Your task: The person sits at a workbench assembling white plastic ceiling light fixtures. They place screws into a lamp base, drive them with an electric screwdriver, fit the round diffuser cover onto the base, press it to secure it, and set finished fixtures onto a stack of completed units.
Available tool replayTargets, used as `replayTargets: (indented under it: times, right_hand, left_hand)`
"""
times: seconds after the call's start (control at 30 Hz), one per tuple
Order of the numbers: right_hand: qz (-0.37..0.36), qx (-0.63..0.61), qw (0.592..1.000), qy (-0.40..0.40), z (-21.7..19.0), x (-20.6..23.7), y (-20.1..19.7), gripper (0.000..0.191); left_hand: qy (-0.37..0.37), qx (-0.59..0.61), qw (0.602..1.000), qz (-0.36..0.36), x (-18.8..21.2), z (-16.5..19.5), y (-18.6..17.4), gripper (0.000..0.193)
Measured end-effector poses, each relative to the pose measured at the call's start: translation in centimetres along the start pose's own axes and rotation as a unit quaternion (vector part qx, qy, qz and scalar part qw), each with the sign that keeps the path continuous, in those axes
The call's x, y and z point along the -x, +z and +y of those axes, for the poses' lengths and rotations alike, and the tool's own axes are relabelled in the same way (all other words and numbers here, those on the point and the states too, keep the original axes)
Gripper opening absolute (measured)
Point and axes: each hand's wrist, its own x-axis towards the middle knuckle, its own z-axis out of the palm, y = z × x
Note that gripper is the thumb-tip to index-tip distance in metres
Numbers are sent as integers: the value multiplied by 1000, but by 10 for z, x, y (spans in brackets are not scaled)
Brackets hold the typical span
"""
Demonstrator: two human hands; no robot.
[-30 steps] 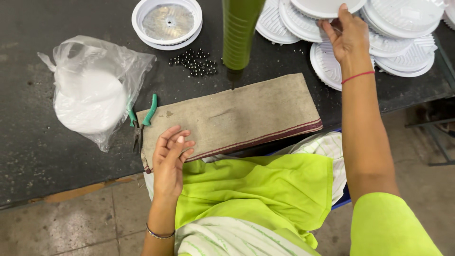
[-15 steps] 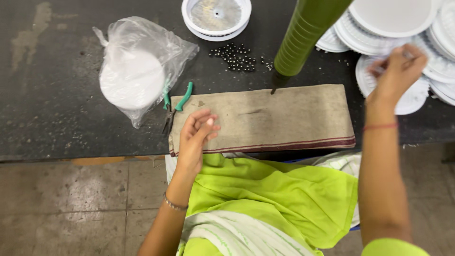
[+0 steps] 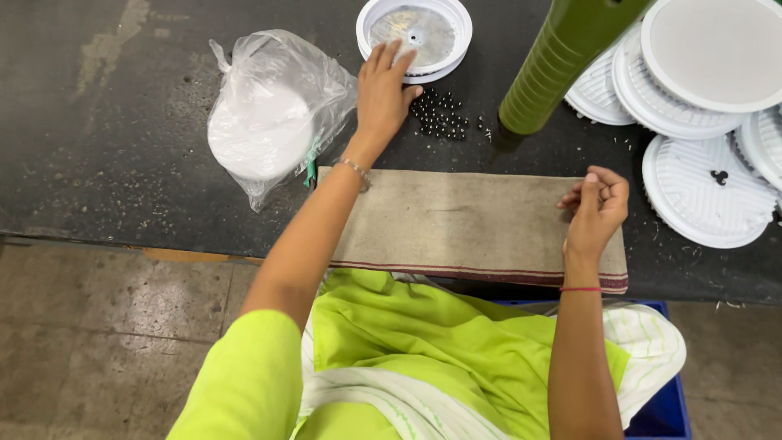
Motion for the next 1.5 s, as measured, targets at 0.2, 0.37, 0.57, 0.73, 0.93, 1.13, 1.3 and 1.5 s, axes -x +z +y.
replayTargets:
  times: [0.2,0.37,0.57,0.73,0.93,1.13,1.3,1.5]
  right_hand:
    - [6,-2,1000,5,-3,0,0,11]
    - [2,8,1000,8,-8,1,2,10]
    - [-3,3,1000,7,-7,2,2,9]
    - [-16,18,1000,9,-1,2,0,8]
    - [-34,36,999,12,5,2,-4,7]
    - [-35,34,997,60,-3,-2,-1,6]
    - [-66,-14,995,72,-50,-2,26,18]
    - [-193,-146,964,-113,-158,-14,71,25]
  left_hand:
    - [19,-38,998,-42,-29,-14,15,17]
    - [30,68,992,103,-52,-16,-16,20]
    - [-108,333,925,146,-35,-5,-89,18]
    - [-333,577,744,49,40,2,-154,23]
    - [-422,640,642,-15,128,16,-158,25]
    - [-414,673,600,-123,159,-13,-117,24]
    - [-393,586,672,-225,119,-14,-46,27]
    - [-159,299,928,-158,96,18,-21,27]
